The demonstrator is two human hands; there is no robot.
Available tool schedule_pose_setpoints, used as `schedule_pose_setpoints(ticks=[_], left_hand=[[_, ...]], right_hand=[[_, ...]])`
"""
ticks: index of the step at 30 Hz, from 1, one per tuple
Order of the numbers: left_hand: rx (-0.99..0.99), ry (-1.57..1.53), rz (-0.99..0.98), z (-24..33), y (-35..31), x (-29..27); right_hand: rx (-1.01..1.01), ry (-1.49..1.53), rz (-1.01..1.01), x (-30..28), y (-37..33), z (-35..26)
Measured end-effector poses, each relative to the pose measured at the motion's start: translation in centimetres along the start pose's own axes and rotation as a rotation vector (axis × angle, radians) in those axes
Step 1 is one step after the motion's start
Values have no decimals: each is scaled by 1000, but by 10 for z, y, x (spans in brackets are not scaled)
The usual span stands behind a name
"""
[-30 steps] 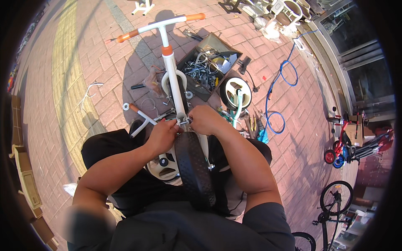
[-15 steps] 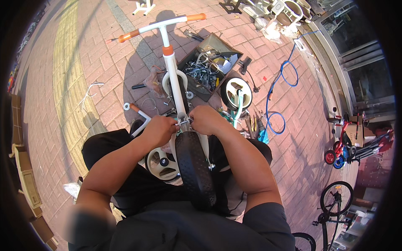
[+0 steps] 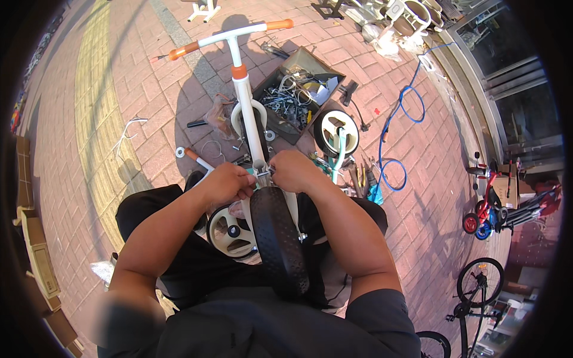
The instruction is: The person assembles a white scooter by attaching wheels to the frame, inserting the handlebar stem, and securing the handlebars with bolts. They use a wrench to tighten the bolts and ensure the components are firmly attached.
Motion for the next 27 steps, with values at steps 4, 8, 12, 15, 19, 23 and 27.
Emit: schedule_pose_setpoints(ticks=[4, 8, 12, 15, 19, 23, 27], left_hand=[[223, 406, 82, 6, -1, 0], [488, 818, 218, 9, -4, 8], [521, 885, 286, 8, -7, 11], [581, 900, 299, 10, -9, 11], [614, 927, 328, 10, -10, 12], [486, 900, 279, 6, -4, 13], [486, 864, 247, 3, 0, 13]], right_hand=[[15, 2, 8, 0, -1, -1], [24, 2, 16, -1, -2, -2], [27, -20, 19, 0, -1, -3], [36, -13, 31, 1, 0, -2], [41, -21, 32, 3, 1, -2], [61, -26, 21, 4, 1, -1], [59, -24, 49, 3, 0, 0]])
Point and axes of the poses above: each hand's wrist, its own y-axis towards the middle knuckle, its own x-axis out of the palm, z = x × y, the point moved 3 cm from there along y, towards the middle knuckle, and after that the axes turned 6 degrees about -y, right-handed, at the moved point
